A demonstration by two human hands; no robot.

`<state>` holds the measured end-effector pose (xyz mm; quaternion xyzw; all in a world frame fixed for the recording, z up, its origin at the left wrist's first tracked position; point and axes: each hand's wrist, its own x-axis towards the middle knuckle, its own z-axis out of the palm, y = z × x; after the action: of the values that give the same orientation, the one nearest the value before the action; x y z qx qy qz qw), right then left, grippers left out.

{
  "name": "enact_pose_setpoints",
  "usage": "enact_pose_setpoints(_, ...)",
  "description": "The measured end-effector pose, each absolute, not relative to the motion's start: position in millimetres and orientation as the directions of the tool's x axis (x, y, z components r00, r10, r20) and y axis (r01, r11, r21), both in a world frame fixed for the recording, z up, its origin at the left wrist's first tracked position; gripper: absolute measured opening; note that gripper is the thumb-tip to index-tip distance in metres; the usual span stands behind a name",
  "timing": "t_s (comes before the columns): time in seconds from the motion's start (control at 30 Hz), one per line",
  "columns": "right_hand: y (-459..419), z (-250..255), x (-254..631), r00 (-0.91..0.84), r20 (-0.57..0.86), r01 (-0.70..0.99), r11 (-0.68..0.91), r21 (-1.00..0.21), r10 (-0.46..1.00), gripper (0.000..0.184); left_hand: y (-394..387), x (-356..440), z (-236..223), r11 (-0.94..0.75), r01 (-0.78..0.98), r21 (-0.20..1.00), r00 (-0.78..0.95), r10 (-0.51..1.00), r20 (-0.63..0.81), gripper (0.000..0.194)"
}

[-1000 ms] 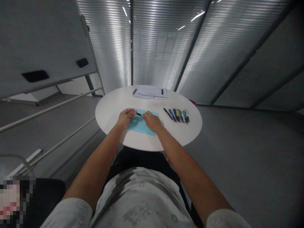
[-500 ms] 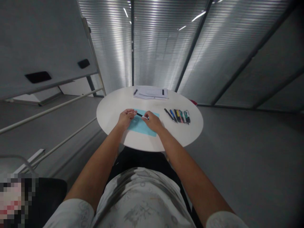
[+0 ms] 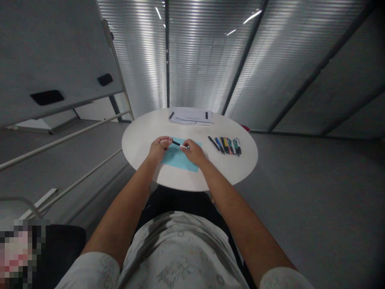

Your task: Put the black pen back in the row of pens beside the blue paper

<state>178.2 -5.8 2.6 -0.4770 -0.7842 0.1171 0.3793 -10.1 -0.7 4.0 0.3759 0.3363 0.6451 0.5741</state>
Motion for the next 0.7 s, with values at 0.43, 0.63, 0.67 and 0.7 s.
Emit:
enact_pose_setpoints(0.43, 4.2, -6.9, 183.2, -0.274, 0.499, 0.645, 0.542, -0.538, 0.822, 0.016, 5.3, -10.5, -2.0, -0.153, -0.500, 0.852, -0.078, 0.988, 0.132, 0.035)
enact_pose_setpoints(0.63, -0.1, -2.1, 184.0, -0.357, 0.414, 0.648, 0.541, -0.536, 0.837, 0.035, 5.1, -11.1, -1.6, -0.139, -0.511, 0.848, -0.076, 0.990, 0.116, 0.036)
enact_pose_setpoints(0.67, -1.9, -0.6, 183.9, -0.345, 0.398, 0.641, 0.523, -0.562, 0.850, 0.036, 4.7, -11.2, -0.7, -0.133, -0.515, 0.847, -0.080, 0.991, 0.106, 0.037)
enact_pose_setpoints(0.7, -3.8, 0.7, 183.6, -0.324, 0.388, 0.633, 0.503, -0.589, 0.863, 0.037, 4.2, -11.3, 0.3, -0.126, -0.519, 0.846, -0.083, 0.992, 0.097, 0.038)
